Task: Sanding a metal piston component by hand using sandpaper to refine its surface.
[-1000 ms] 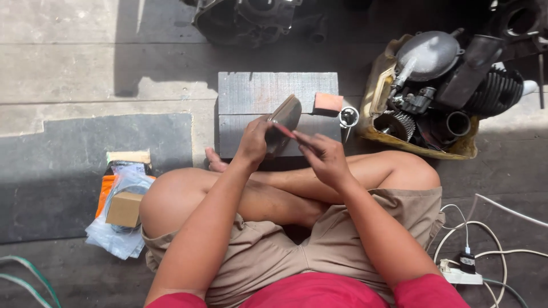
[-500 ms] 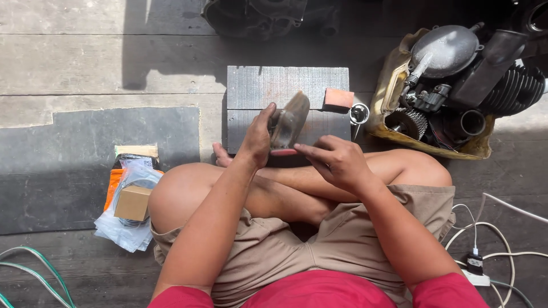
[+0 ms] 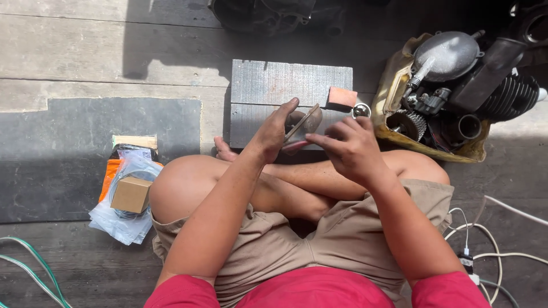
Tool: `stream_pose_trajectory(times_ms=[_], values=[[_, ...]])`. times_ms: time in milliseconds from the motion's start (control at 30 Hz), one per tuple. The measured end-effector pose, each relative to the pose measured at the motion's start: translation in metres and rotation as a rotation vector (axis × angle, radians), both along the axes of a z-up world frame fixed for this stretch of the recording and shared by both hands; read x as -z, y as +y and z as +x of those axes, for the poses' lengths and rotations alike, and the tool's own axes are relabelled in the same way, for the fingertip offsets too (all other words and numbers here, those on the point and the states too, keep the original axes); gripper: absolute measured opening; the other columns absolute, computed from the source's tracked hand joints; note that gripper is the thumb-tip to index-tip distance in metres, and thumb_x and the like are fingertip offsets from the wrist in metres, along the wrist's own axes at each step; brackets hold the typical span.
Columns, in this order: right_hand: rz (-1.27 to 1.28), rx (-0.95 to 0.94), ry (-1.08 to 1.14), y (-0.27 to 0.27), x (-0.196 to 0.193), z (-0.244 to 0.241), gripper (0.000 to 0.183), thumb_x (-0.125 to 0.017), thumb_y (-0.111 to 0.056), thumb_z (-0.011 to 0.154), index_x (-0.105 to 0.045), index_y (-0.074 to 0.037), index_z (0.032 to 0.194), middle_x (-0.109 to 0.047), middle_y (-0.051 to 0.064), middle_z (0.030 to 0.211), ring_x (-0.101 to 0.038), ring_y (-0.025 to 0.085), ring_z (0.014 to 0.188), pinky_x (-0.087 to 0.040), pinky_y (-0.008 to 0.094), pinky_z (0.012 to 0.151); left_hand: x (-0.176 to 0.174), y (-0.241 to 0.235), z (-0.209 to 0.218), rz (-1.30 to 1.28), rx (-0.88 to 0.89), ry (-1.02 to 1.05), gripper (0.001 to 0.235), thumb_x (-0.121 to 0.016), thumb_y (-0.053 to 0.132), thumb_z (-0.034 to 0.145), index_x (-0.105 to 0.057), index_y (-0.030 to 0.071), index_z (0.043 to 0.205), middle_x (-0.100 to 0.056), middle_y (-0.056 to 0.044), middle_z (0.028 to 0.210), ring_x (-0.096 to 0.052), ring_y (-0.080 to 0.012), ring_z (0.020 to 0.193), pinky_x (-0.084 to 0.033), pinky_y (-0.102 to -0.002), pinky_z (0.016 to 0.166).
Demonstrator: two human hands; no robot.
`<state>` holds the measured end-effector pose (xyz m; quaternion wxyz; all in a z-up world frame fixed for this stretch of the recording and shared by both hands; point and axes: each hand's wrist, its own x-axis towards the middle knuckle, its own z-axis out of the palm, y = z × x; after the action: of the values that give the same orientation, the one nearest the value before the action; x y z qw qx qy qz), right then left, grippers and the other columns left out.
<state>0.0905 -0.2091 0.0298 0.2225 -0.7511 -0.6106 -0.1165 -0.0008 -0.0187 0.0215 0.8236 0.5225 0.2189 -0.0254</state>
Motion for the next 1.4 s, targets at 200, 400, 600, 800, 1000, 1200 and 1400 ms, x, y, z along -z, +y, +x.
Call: stream_pose_trajectory(times_ms=[200,400,600,800,1000,1200,1400], values=[[-0.046,0.057,0.014,-0.012,0.018,0.024,0.030,-0.069,-0.020,0.094,-0.077,-0.036,0.118,-0.063,0.001,0.092,-0.062,0.023,0.087,-0.038,0.041,0.088,0.024,0.003,-0.010,-0.008,0.038,0.033,0.071,-0.045,0.066,0.094,-0.076,0.002,0.096,-0.061,-0.012,0.072,-0.055,-0.0200,0.060,-0.045,-0.028,0.049],[0.001,0.070,0.037,-0.016,0.032,0.038,0.022,-0.069,-0.018,0.094,-0.079,-0.029,0.109,-0.066,0.006,0.095,-0.064,0.028,0.088,-0.042,0.043,0.083,-0.023,0.008,-0.011,0.066,0.054,0.078,0.070,-0.046,0.063,0.094,-0.078,0.001,0.103,-0.068,-0.022,0.088,-0.060,-0.0322,0.079,-0.053,-0.045,0.070],[-0.063,0.320,0.024,-0.029,0.031,0.056,0.029,-0.062,-0.023,0.101,-0.073,-0.040,0.123,-0.059,-0.006,0.091,-0.061,0.017,0.086,-0.042,0.036,0.084,0.007,0.007,-0.004,-0.057,0.045,0.123,0.072,-0.044,0.066,0.095,-0.075,0.002,0.105,-0.067,-0.015,0.090,-0.061,-0.0286,0.083,-0.051,-0.035,0.074],[0.089,0.198,0.183,-0.009,0.030,0.021,0.027,-0.066,-0.013,0.094,-0.079,-0.027,0.112,-0.065,0.009,0.087,-0.065,0.032,0.084,-0.049,0.045,0.081,-0.001,0.004,-0.006,-0.175,-0.021,0.215,0.069,-0.047,0.069,0.092,-0.073,0.006,0.105,-0.064,-0.010,0.085,-0.059,-0.0242,0.078,-0.047,-0.033,0.060],[-0.033,0.140,0.115,-0.014,0.071,0.012,0.047,-0.074,-0.021,0.077,-0.073,-0.040,0.120,-0.066,0.003,0.097,-0.065,0.026,0.092,-0.049,0.045,0.084,0.023,0.009,-0.006,-0.174,0.019,0.155,0.079,-0.043,0.070,0.093,-0.072,-0.002,0.109,-0.067,-0.015,0.084,-0.067,-0.0279,0.075,-0.054,-0.036,0.060],[-0.068,0.101,0.169,-0.011,0.032,-0.013,0.023,-0.062,-0.034,0.098,-0.073,-0.043,0.117,-0.062,-0.006,0.092,-0.062,0.018,0.088,-0.045,0.039,0.086,0.044,0.015,-0.004,-0.225,0.013,0.157,0.065,-0.053,0.059,0.090,-0.074,0.000,0.111,-0.069,-0.013,0.088,-0.066,-0.0267,0.070,-0.058,-0.037,0.052],[-0.086,0.268,0.396,-0.024,0.034,0.030,0.030,-0.061,-0.027,0.102,-0.072,-0.044,0.124,-0.064,-0.005,0.090,-0.066,0.018,0.091,-0.044,0.035,0.085,-0.012,0.004,-0.014,0.066,0.089,-0.027,0.063,-0.049,-0.002,0.062,-0.070,-0.005,0.122,-0.060,-0.007,0.090,-0.051,-0.0168,0.063,-0.042,-0.025,0.047]])
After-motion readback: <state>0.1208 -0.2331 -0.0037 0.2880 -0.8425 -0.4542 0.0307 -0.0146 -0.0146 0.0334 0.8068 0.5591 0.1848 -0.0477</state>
